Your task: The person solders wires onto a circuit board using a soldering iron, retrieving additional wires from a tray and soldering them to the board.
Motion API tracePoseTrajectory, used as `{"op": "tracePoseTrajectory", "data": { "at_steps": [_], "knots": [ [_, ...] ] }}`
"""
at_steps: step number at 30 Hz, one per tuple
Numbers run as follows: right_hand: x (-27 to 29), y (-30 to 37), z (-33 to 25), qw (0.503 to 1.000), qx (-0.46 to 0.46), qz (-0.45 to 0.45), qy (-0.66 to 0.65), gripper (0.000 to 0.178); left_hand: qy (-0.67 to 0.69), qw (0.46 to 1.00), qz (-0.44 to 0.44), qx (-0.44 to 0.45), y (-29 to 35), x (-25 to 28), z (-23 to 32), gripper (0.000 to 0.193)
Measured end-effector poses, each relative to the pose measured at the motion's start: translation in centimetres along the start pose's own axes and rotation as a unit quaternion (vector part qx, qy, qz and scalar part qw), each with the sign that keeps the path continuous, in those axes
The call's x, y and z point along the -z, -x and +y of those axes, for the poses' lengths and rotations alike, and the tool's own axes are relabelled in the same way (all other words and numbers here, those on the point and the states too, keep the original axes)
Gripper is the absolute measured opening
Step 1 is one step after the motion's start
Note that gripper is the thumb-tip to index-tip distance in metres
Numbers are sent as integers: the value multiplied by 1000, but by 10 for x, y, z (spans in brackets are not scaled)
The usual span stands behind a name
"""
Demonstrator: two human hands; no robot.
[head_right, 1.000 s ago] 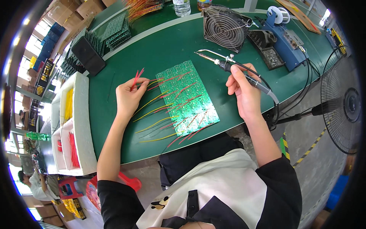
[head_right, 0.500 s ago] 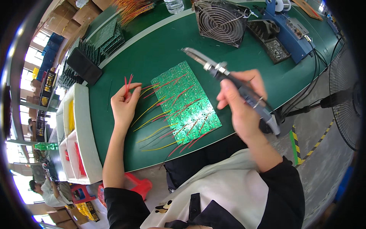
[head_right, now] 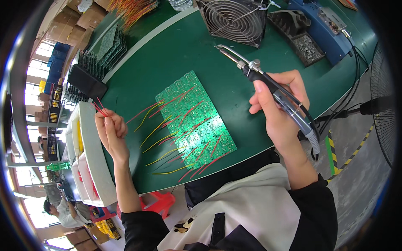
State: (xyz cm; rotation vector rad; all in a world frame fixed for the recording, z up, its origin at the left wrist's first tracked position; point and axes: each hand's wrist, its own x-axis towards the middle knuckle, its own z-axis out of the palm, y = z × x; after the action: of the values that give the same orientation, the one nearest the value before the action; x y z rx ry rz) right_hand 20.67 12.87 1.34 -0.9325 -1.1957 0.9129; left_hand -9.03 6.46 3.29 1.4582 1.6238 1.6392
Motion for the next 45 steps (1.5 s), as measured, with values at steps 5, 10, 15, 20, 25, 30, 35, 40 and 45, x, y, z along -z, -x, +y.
{"op": "tracePoseTrajectory", "data": {
  "at_steps": [5,10,15,20,25,30,35,40,45],
  "knots": [
    [1,0,-1,1000,5,14,11,16,123,990,-42,52,2,-1,-1,11],
    [5,0,1,1000,6,26,10,17,132,980,-70,130,2,-2,1,8],
    [4,1,3,1000,11,19,21,18,11,981,-139,133,7,-6,0,3],
    [4,-1,5,999,28,12,18,17,-47,981,-143,123,9,-10,2,5],
    [1,-1,3,1000,15,20,16,17,-34,990,-124,66,6,-7,-3,7],
    [-5,11,2,998,-59,6,-23,18,-85,981,-152,83,6,-5,-11,6],
    [-17,29,-4,993,-94,-49,-55,17,-69,978,-180,85,4,-2,-17,6],
    [-18,31,-5,985,-118,-105,-71,17,-47,973,-185,127,4,0,-19,5],
    [-21,33,-5,978,-134,-134,-91,16,-19,973,-180,145,4,2,-23,7]
  ]
}}
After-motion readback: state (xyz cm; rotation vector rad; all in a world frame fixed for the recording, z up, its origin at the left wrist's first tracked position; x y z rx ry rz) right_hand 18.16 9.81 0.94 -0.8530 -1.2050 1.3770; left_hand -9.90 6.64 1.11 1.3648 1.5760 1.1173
